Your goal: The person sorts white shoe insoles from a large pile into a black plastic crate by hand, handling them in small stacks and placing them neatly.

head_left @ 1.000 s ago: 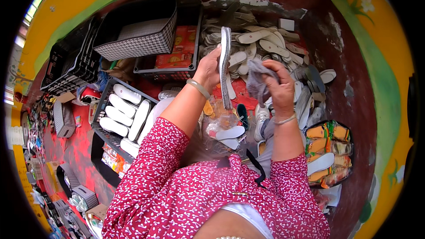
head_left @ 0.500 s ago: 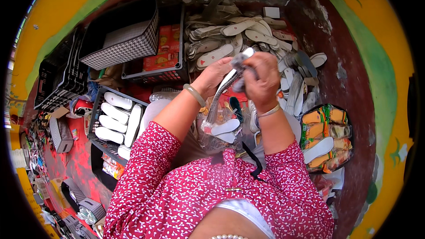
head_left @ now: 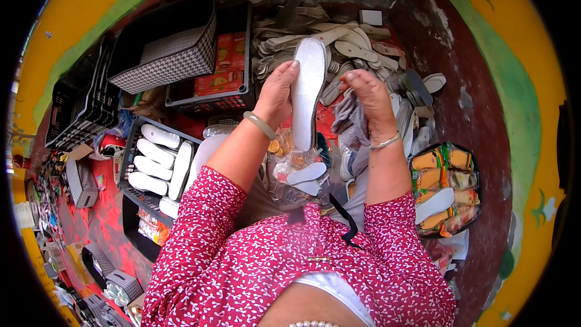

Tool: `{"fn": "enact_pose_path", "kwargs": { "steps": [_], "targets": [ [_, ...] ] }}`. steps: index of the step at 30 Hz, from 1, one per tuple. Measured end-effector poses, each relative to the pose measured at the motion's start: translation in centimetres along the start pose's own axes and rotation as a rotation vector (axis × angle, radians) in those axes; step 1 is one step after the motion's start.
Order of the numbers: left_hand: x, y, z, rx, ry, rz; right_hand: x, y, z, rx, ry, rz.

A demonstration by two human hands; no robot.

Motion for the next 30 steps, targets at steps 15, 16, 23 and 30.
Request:
{"fn": "enact_pose_path", "kwargs": {
  "steps": [15,16,23,30],
  "targets": [
    [0.4,-1.4,-2.1,0.003,-0.203,0.088,-1.6,5.6,0.4,0.229,0.089,0.068],
    [0.3,-1.4,-2.0,0.029,-0.221,0.086,-1.0,3.5,-0.3,0.493,0.150,0.123],
    [0.2,-2.1,-1.5,0.062,-0.163,0.127,2.0,-2.8,-3.4,1.158,0.379,0.479],
    [0.3,-2.4,-1.3,0.105,-0.127,0.177,-1.3,3.3,0.7,0.102,0.129,0.033]
  ]
}}
Point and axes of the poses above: each hand's wrist, its own x-axis away from the middle knuckle, its own z-axis out of the back of the hand, y = z × x, the point moved 10 cm from there along -x, towards the middle knuckle, and after that the axes turned 4 degrees about -y, right-handed, at the moved point
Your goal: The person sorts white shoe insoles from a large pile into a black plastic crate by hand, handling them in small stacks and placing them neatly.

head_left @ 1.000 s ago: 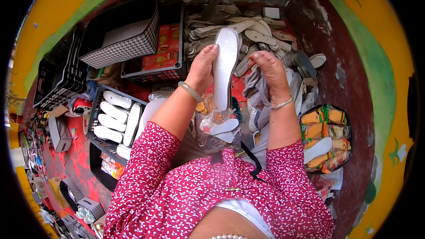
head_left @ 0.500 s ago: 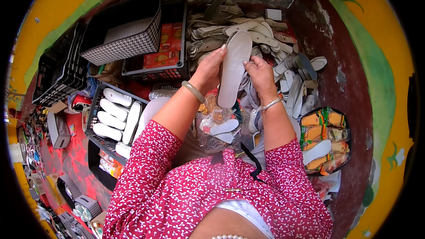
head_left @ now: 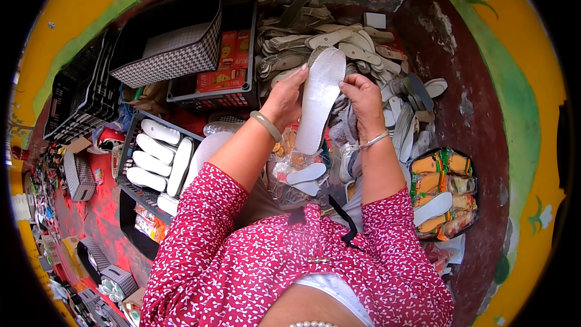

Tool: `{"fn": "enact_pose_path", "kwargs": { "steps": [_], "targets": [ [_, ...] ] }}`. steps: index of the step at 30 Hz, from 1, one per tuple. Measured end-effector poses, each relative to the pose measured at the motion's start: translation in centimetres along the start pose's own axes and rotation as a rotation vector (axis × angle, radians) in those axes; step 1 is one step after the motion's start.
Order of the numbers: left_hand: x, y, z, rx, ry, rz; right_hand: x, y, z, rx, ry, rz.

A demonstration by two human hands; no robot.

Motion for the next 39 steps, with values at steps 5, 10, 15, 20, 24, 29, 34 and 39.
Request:
{"fn": "enact_pose_path", "kwargs": {
  "steps": [5,10,15,20,24,29,34,39],
  "targets": [
    [0.2,0.1,-0.4,-0.088,-0.002,-0.006,-0.1,0.0,0.5,0.153,0.019,0.016],
    [0.4,0.1,-1.1,-0.138,-0.059,-0.017,-0.3,0.4,1.4,0.284,0.090,0.036],
    [0.5,-0.4,-1.1,-0.178,-0.055,-0.003,-0.4,1.5,1.8,0.220,0.095,-0.027],
    [0.3,0.0,-0.9,-0.182,-0.035,-0.059,-0.5,1.3,1.7,0.364,0.100,-0.016],
    [0.3,1.3,-0.9,-0.141,-0.019,-0.120,-0.5,1.3,0.1,0.401,-0.061,0.005],
    [0.2,1.9,0.0,-0.065,0.011,-0.196,0.7,0.2,-3.2,0.417,-0.274,0.039],
    [-0.1,1.6,0.4,-0.144,0.051,-0.221,0.7,0.3,-3.4,0.621,-0.229,0.113],
    [0.2,2.7,0.5,-0.080,0.078,-0.251,1.4,1.1,-4.5,0.527,-0.406,-0.096]
  ]
}}
Point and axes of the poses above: each hand's wrist, its own x-axis away from the middle knuckle, its own z-axis out of the back of the hand, y = z × x, the point moved 10 cm from there along -x, towards the middle knuckle, and after that the axes turned 4 degrees about -y, right-handed, at the moved point
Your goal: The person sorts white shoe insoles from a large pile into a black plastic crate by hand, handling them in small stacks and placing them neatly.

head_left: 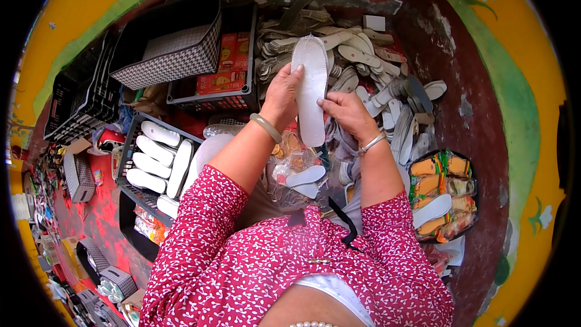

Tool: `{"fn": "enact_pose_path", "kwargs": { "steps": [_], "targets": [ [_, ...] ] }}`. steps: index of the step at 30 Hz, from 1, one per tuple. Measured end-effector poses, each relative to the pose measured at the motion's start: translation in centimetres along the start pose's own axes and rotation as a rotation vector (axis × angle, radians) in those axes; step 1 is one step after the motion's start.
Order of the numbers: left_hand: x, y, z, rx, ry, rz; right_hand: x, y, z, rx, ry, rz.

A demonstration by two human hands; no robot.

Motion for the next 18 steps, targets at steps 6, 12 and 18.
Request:
{"fn": "enact_pose_path", "kwargs": {
  "steps": [6,12,18],
  "targets": [
    [0.0,0.5,0.5,-0.002,0.028,-0.088,0.3,-0.7,-0.9,-0.004,-0.034,0.026],
    [0.4,0.6,-2.0,0.014,-0.147,0.040,0.5,-0.5,-0.8,-0.707,-0.039,-0.045],
    [2.4,0.9,-5.7,0.280,-0.474,0.161,1.5,-1.3,-3.6,-0.808,-0.336,-0.052]
  ]
}}
Point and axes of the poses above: each hand's wrist, its own x-axis away from the middle knuckle, its own z-axis out of the back of the hand, y = z × x, the point moved 10 cm from there along -x, towards the middle knuckle, and after that the axes turned 4 degrees about -y, right-handed, at the moved point
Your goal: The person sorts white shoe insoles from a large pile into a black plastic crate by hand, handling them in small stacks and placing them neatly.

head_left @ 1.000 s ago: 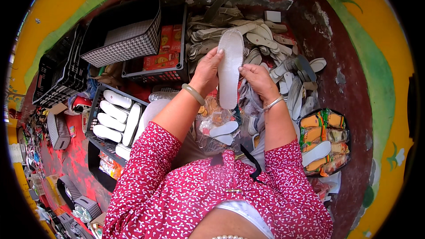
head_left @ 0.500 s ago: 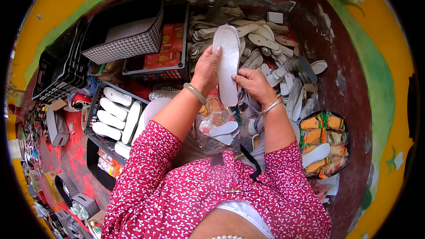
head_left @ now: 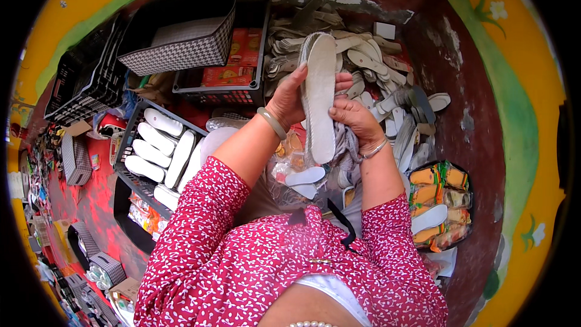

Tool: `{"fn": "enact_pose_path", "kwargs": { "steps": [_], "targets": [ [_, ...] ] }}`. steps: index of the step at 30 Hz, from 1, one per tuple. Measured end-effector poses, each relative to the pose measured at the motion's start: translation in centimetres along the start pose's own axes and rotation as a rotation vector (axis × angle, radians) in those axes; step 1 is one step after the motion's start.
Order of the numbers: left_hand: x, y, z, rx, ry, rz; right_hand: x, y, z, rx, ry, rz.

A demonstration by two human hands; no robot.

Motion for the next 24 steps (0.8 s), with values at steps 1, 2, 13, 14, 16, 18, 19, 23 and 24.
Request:
{"fn": "enact_pose_path", "kwargs": {
  "steps": [1,2,13,14,16,18,19,23,24],
  "targets": [
    [0.1,0.6,0.1,-0.031,0.019,-0.029,-0.2,0.2,-0.3,0.041,-0.014,0.006],
    [0.1,1.2,0.1,-0.062,0.038,-0.058,-0.4,0.4,-0.7,0.053,-0.041,-0.018],
    [1.5,3.6,1.8,-0.057,0.201,-0.152,-0.7,1.2,-2.8,0.265,-0.146,-0.108],
    [1.2,3.7,1.2,-0.041,0.177,-0.163,-0.7,0.9,-2.4,0.305,-0.097,-0.075],
    [0.9,3.2,2.6,-0.064,0.160,-0.124,-0.6,0.3,-2.0,0.398,-0.016,-0.045],
    [1.3,3.3,5.1,-0.329,0.276,-0.092,-0.8,0.0,-0.8,0.471,0.075,0.003],
    [1.8,3.5,5.3,-0.551,0.388,-0.107,-0.6,0.0,0.1,0.490,0.136,0.050],
    [3.4,4.9,4.7,-1.264,0.519,-0.367,-1.3,0.6,1.3,0.331,0.174,0.051],
    [4.4,4.8,1.9,-1.260,0.518,-0.154,-1.0,0.9,1.8,0.330,0.168,0.056]
  ]
}}
Point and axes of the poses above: each hand's wrist, its own x-axis away from the middle knuckle, its own z-axis out of the back of the hand, y = z × x, the point moved 10 cm from there along -x, towards the middle knuckle, and after that the axes turned 4 degrees about -y, right-handed, at the moved point
